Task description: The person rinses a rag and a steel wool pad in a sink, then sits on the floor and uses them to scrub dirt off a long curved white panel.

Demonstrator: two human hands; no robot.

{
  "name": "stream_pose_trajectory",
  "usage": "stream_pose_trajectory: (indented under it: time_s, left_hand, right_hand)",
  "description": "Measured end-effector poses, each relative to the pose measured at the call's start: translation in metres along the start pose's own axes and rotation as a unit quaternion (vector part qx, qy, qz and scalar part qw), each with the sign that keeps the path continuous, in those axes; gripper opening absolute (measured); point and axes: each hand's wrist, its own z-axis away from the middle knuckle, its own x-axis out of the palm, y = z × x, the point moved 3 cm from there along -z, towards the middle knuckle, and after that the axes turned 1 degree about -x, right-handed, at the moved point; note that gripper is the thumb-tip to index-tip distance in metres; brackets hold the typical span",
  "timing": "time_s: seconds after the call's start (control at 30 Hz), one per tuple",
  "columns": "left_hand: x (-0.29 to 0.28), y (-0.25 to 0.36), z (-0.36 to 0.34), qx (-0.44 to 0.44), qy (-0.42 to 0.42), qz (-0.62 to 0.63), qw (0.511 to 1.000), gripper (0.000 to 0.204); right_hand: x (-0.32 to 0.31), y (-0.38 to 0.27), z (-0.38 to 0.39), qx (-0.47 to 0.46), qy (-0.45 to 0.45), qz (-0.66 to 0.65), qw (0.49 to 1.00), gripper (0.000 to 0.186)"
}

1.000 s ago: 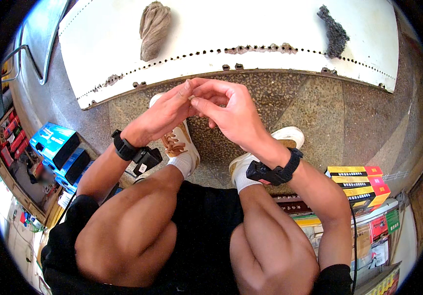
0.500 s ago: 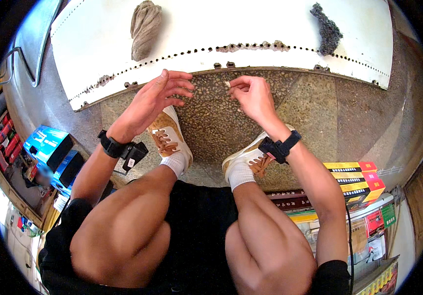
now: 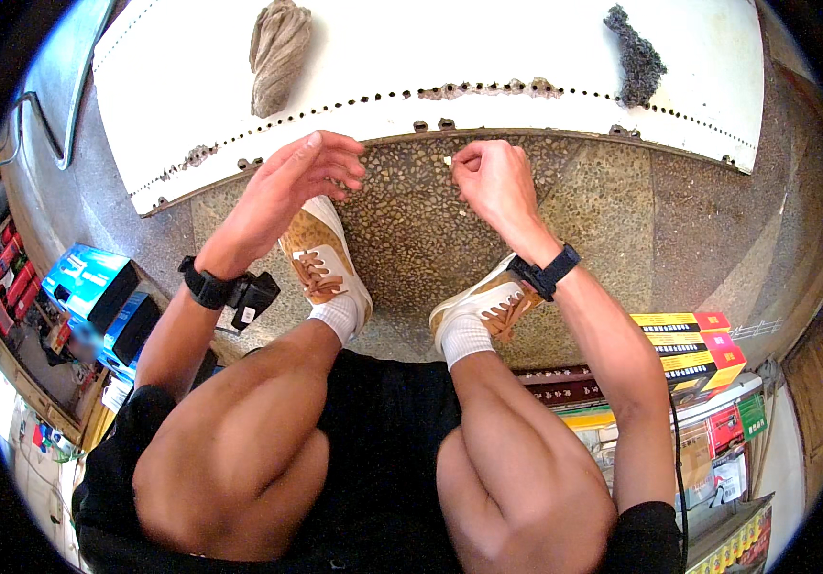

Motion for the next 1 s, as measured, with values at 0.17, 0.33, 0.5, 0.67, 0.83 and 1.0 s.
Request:
stream_pose_trajectory:
  time_s: [0.17, 0.33, 0.5, 0.67, 0.83, 1.0]
  left_hand:
    - [-0.025, 0.022, 0.005, 0.089, 0.076, -0.128, 0.985, 0.037]
    - [-0.066, 0.044, 0.003, 0.271, 0.293, -0.425, 0.812, 0.021]
    - [-0.088, 0.033, -0.004, 0.285, 0.309, -0.499, 0.758, 0.022]
    - [-0.086, 0.019, -0.006, 0.271, 0.311, -0.516, 0.751, 0.023]
    - [-0.084, 0.017, -0.004, 0.272, 0.32, -0.576, 0.702, 0.039]
    - [-0.093, 0.014, -0.011, 0.257, 0.266, -0.61, 0.701, 0.069]
  right_hand:
    - [-0.013, -0.014, 0.009, -0.044, 0.017, 0.151, 0.987, 0.024]
    - [-0.028, -0.004, 0.033, -0.123, -0.07, 0.331, 0.933, 0.026]
    - [-0.041, 0.004, 0.034, -0.129, -0.003, 0.354, 0.926, 0.021]
    - [-0.047, 0.026, 0.039, -0.149, 0.034, 0.417, 0.896, 0.016]
    - [-0.084, 0.058, 0.043, -0.115, 0.085, 0.471, 0.87, 0.018]
    - [-0.128, 0.032, 0.052, -0.027, 0.099, 0.442, 0.891, 0.02]
